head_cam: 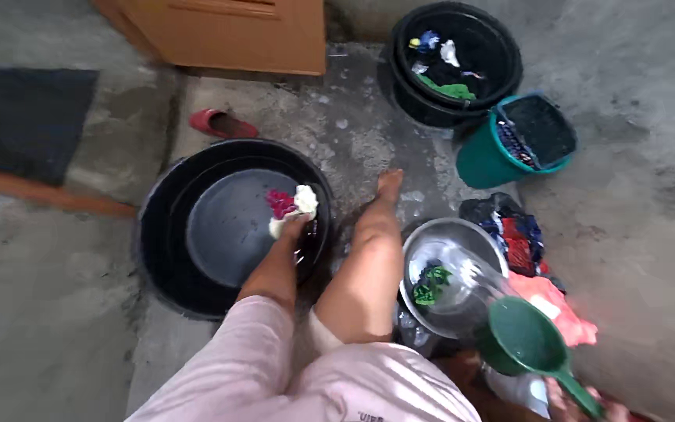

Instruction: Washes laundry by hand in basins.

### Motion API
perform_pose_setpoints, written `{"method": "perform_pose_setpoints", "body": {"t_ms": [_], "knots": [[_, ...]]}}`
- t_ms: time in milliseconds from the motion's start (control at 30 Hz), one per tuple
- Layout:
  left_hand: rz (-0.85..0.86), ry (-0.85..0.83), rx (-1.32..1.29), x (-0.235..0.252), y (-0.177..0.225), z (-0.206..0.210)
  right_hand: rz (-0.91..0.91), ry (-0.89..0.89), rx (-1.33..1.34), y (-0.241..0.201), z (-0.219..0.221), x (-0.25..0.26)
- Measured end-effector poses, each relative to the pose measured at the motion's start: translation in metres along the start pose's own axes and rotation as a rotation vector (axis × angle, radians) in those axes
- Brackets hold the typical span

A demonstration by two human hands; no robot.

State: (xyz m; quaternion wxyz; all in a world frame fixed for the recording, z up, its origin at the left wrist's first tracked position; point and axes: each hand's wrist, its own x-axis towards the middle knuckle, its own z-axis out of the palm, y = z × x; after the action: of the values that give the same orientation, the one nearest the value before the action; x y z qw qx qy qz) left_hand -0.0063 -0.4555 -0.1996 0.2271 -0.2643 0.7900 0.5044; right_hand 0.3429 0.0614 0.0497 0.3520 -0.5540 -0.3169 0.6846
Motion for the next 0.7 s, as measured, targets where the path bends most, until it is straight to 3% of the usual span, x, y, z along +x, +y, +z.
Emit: {"method": "perform_pose_setpoints", "body": {"t_ms": [133,300,400,500,600,700], "knots": [[0.019,0.221,0.127,0.047,0.015,0.002,-0.023,0.089,-0.256,0.015,0.029,-0.006],[-0.012,0.179,0.441,0.091,0.026,0.006,-0.072,-0.004,-0.552,0.009,0.035,0.003],[-0.031,0.047,0.627,0.108,0.015,0.012,-0.070,-0.016,-0.586,0.000,0.035,0.002],[-0.020,0.029,0.805,0.097,0.006,0.017,-0.058,-0.011,-0.524,-0.008,0.033,0.003],[0.008,0.078,0.598,0.088,-0.014,0.019,-0.044,-0.006,-0.436,-0.013,0.032,0.005],[0.026,0.221,-0.018,0.065,-0.008,0.022,-0.034,0.019,-0.298,-0.020,0.036,0.002]]}}
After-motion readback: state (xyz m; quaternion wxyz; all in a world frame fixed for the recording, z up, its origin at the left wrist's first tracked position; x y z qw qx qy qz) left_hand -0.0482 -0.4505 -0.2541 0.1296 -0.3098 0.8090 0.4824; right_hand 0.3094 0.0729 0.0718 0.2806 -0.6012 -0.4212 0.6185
